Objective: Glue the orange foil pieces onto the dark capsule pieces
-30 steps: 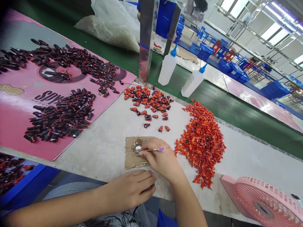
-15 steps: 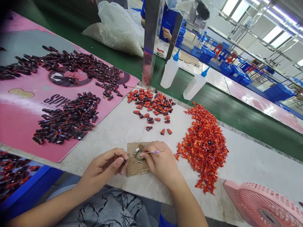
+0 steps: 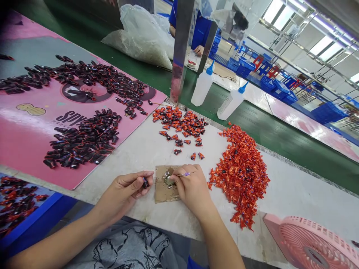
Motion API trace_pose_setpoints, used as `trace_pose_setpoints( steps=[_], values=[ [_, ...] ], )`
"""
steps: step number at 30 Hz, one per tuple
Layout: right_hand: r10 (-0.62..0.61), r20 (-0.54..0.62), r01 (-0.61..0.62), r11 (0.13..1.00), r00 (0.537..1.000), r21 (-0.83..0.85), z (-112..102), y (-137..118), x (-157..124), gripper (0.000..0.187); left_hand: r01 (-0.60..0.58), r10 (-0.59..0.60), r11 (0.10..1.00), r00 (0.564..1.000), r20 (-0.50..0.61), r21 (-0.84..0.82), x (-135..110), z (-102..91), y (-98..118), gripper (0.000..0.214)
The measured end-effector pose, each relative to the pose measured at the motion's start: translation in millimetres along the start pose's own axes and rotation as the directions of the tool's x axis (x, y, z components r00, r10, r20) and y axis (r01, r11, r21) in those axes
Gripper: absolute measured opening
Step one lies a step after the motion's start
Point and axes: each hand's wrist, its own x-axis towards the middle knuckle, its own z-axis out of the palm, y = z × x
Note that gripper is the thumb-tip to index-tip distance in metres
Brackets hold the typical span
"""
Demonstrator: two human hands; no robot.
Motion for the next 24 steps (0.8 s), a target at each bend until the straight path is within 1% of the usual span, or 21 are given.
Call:
trace_pose_setpoints(
  steps=[3,7,10,13,16,18,20,24],
  values=[
    [0.025,-0.019,-0.025,0.999,1.0,0.027,0,0,0,0.025,0.005,-0.005,1.0,1.0,-0.004,-0.004,1,2.4,-2,0.037],
    [0.037,-0.033,-0.033,0.994,0.999,0.102,0,0,-1,0.023,-0.027,0.027,0.999,0.999,-0.019,0.026,4,3.9,-5,0.038],
    [0.045,-0.027,-0.042,0.994,0.999,0.105,1,-1,-1,0.026,-0.041,0.042,0.999,0.999,-0.022,0.032,6,3.7,-5,0.038],
    [0.068,-0.015,-0.064,0.983,0.998,0.174,0,-4,-1,0.027,-0.024,0.025,0.999,0.999,-0.022,0.035,6,4.2,-5,0.035],
    [0.096,-0.083,-0.07,0.959,0.992,0.276,-4,-8,0,0.026,-0.008,0.01,0.999,0.999,-0.039,0.05,6,6.4,-6,0.031],
    [0.114,-0.152,-0.06,0.945,0.982,0.322,-7,-11,0,0.024,-0.005,0.009,0.997,0.998,-0.056,0.074,6,8.4,-7,0.028],
    [0.115,-0.196,-0.038,0.932,0.974,0.362,-9,-14,0,0.023,-0.005,0.011,0.995,0.998,-0.057,0.104,5,10.3,-8,0.027],
    [0.076,-0.213,0.016,0.916,0.974,0.4,-7,-18,-1,0.022,-0.009,0.014,0.988,0.999,-0.032,0.151,5,11.7,-8,0.025]
  ],
)
